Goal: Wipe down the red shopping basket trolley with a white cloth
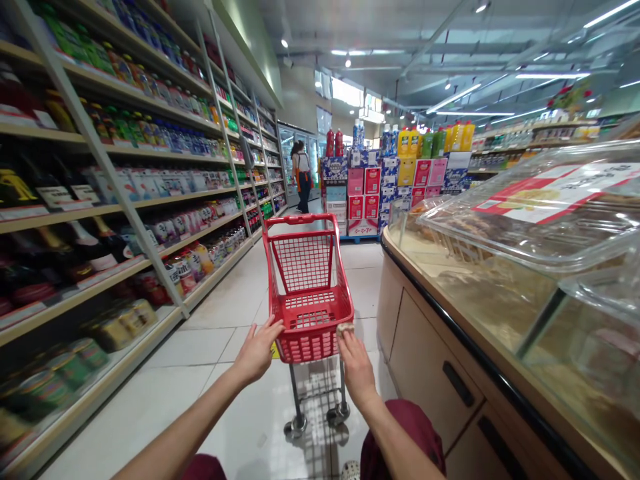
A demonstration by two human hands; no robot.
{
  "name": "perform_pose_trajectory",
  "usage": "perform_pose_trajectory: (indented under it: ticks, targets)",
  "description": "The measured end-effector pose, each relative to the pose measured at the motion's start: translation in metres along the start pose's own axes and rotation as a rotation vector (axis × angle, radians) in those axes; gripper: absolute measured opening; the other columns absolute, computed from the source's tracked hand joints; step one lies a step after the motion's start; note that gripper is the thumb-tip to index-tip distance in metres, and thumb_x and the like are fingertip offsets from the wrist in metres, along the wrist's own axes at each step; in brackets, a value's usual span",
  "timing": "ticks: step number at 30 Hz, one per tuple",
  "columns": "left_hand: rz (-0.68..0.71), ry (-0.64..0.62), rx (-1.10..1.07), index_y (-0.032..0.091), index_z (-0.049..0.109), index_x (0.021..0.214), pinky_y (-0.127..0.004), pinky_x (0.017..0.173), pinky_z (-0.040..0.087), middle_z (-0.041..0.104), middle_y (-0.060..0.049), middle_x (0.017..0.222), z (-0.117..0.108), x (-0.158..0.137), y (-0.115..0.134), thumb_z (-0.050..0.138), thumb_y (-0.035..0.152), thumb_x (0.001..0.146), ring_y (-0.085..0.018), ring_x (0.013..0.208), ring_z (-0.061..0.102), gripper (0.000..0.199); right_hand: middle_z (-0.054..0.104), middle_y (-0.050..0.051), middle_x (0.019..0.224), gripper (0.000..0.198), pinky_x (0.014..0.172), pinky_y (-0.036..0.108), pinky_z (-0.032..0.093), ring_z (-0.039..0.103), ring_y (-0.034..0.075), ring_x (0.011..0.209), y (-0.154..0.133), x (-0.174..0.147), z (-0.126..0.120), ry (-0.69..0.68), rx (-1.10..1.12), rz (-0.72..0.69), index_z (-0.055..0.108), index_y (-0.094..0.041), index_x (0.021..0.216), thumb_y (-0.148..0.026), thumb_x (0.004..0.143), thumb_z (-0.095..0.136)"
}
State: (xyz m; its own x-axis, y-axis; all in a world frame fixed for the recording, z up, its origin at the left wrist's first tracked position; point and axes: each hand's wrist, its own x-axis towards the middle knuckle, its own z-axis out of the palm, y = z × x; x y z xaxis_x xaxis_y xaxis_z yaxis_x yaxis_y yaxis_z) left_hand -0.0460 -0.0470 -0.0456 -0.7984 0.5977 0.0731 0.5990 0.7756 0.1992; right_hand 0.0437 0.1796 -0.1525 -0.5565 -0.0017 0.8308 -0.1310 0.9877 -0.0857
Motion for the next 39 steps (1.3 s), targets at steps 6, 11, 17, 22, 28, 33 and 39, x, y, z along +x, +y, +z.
perform_pose_trajectory:
  ticks: [6, 11, 17, 22, 28, 33, 39]
  targets:
    - [0.002, -0.009, 0.005, 0.019, 0.045, 0.119, -0.051, 0.105, 0.013, 0.039, -0.004, 0.135, -0.003, 0.000, 0.001, 0.029, 0.004, 0.072, -0.019, 0.130, 0.021, 0.052, 0.050, 0.009, 0.125, 0.047, 0.097, 0.043, 0.036, 0.033, 0.020, 0.124, -0.042, 0.005, 0.007, -0.044, 0.078, -0.106, 0.045, -0.017, 0.124, -0.002, 0.081, 0.033]
    - [0.000, -0.027, -0.005, 0.019, 0.045, 0.120, -0.051, 0.105, 0.013, 0.040, -0.003, 0.134, -0.002, 0.000, 0.001, 0.028, 0.005, 0.073, -0.018, 0.130, 0.021, 0.052, 0.060, 0.007, 0.112, 0.038, 0.092, 0.038, 0.042, 0.043, 0.019, 0.117, -0.076, 0.005, 0.023, -0.121, 0.144, -0.229, 0.056, -0.017, 0.111, -0.004, 0.081, 0.038]
    - [0.013, -0.024, -0.019, 0.021, 0.046, 0.118, -0.051, 0.105, 0.014, 0.040, -0.004, 0.134, -0.002, 0.001, -0.002, 0.030, 0.009, 0.075, -0.018, 0.130, 0.021, 0.048, 0.049, 0.010, 0.126, 0.043, 0.099, 0.046, 0.031, 0.030, 0.023, 0.126, -0.088, 0.014, 0.024, -0.169, 0.148, -0.226, 0.048, -0.014, 0.121, -0.004, 0.080, 0.040]
    - [0.009, -0.047, -0.027, 0.022, 0.047, 0.117, -0.050, 0.105, 0.013, 0.041, -0.003, 0.134, -0.003, 0.001, -0.003, 0.029, 0.007, 0.074, -0.017, 0.130, 0.022, 0.049, 0.060, 0.007, 0.113, 0.037, 0.092, 0.036, 0.041, 0.046, 0.018, 0.115, -0.078, 0.007, 0.021, -0.295, 0.163, -0.273, 0.056, -0.017, 0.112, -0.006, 0.080, 0.041]
    - [0.009, -0.016, -0.021, 0.022, 0.047, 0.116, -0.051, 0.104, 0.014, 0.041, -0.003, 0.134, -0.003, -0.001, 0.000, 0.029, 0.007, 0.074, -0.019, 0.130, 0.022, 0.048, 0.052, 0.009, 0.123, 0.048, 0.098, 0.045, 0.032, 0.033, 0.021, 0.124, -0.042, 0.005, -0.004, -0.163, 0.052, -0.195, 0.049, -0.017, 0.120, -0.001, 0.078, 0.034]
    - [0.011, -0.009, -0.025, 0.022, 0.046, 0.117, -0.050, 0.105, 0.014, 0.042, -0.003, 0.133, -0.001, -0.001, -0.001, 0.029, 0.005, 0.074, -0.017, 0.129, 0.023, 0.050, 0.060, 0.005, 0.114, 0.048, 0.093, 0.034, 0.038, 0.045, 0.017, 0.115, -0.020, -0.004, -0.016, -0.218, 0.029, -0.258, 0.056, -0.018, 0.112, 0.001, 0.075, 0.033]
    - [-0.007, 0.001, -0.032, 0.021, 0.047, 0.117, -0.051, 0.105, 0.013, 0.042, -0.004, 0.133, -0.002, 0.000, 0.002, 0.028, 0.005, 0.074, -0.018, 0.130, 0.022, 0.050, 0.053, 0.009, 0.122, 0.048, 0.100, 0.043, 0.028, 0.035, 0.018, 0.123, -0.007, 0.003, -0.013, -0.055, -0.036, -0.099, 0.049, -0.018, 0.120, 0.000, 0.079, 0.032]
